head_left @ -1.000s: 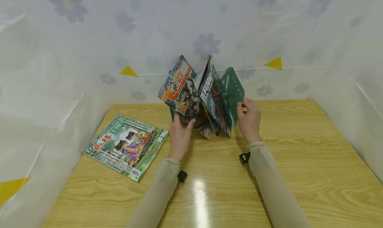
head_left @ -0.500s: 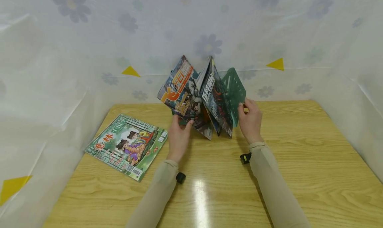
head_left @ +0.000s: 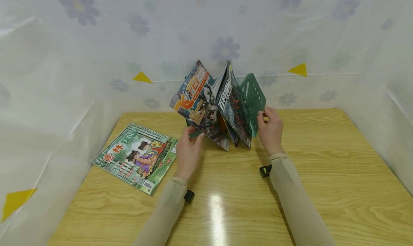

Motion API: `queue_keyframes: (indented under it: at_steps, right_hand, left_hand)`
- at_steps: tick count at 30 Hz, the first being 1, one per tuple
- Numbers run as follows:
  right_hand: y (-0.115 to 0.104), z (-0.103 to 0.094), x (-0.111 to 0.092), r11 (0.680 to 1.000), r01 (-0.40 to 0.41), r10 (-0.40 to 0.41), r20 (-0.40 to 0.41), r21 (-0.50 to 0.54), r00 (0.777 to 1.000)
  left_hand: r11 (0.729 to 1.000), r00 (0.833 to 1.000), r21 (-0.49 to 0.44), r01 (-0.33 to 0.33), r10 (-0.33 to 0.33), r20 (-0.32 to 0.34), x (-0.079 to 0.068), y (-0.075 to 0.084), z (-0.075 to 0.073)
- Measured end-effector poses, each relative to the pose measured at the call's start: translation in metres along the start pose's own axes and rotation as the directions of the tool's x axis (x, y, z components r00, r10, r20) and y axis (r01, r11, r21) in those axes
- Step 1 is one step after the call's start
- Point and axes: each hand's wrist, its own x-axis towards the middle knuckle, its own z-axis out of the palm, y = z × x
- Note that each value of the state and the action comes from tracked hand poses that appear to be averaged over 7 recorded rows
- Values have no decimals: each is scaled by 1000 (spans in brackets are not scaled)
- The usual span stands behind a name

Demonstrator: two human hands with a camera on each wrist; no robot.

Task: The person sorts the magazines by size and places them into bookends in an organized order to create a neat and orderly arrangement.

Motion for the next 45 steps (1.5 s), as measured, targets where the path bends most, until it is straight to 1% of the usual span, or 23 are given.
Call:
queue_keyframes:
  at_steps: [2,7,14,21,25,28,30,35,38,41,43,45]
  right_hand:
    - [0,0,0,1000,3,-3,0,-1,1000]
    - [1,0,0,1000,3,-3,4,-5,1000]
    - [2,1,0,1000,-1,1,2,-4,1000]
    - [1,2,-1,1000,-10,10,7,1,1000]
    - [1,2,-1,1000,-9,9,9,5,1000]
    - [1,2,-1,1000,-9,8,7,10,1000]
    - [1,2,-1,1000,-8,8,3,11,1000]
    - [3,2,-1,1000,-5,5,2,9,1000]
    - [3,2,-1,1000,-3,3,4,13,1000]
    - [3,2,-1,1000,-4,4,3,16,1000]
    - [3,1,0,1000,-6,5,2,19,1000]
    - [3,1,-1,1000,-5,5,1,22,1000]
  left_hand:
    - [999,1000,38,-17,18,-16,-1,0,-5]
    - [992,997,127,-24,32,-67,-3,3,-22]
    - [966,986,251,-55,92,-138,-5,4,-47]
    - [963,984,266,-35,79,-157,-10,0,-73]
    - [959,980,282,-15,69,-184,-12,-5,-87]
    - [962,979,274,13,44,-199,-14,-12,-97]
    - [963,980,267,36,18,-196,-15,-17,-103]
    - [957,980,275,91,-38,-193,-16,-35,-120]
    - [955,977,259,143,-95,-189,-17,-44,-131]
    - [953,967,199,229,-199,-161,-20,-50,-141]
    - [947,954,149,284,-264,-146,-21,-52,-148]
    - [937,940,122,327,-309,-146,-24,-55,-154]
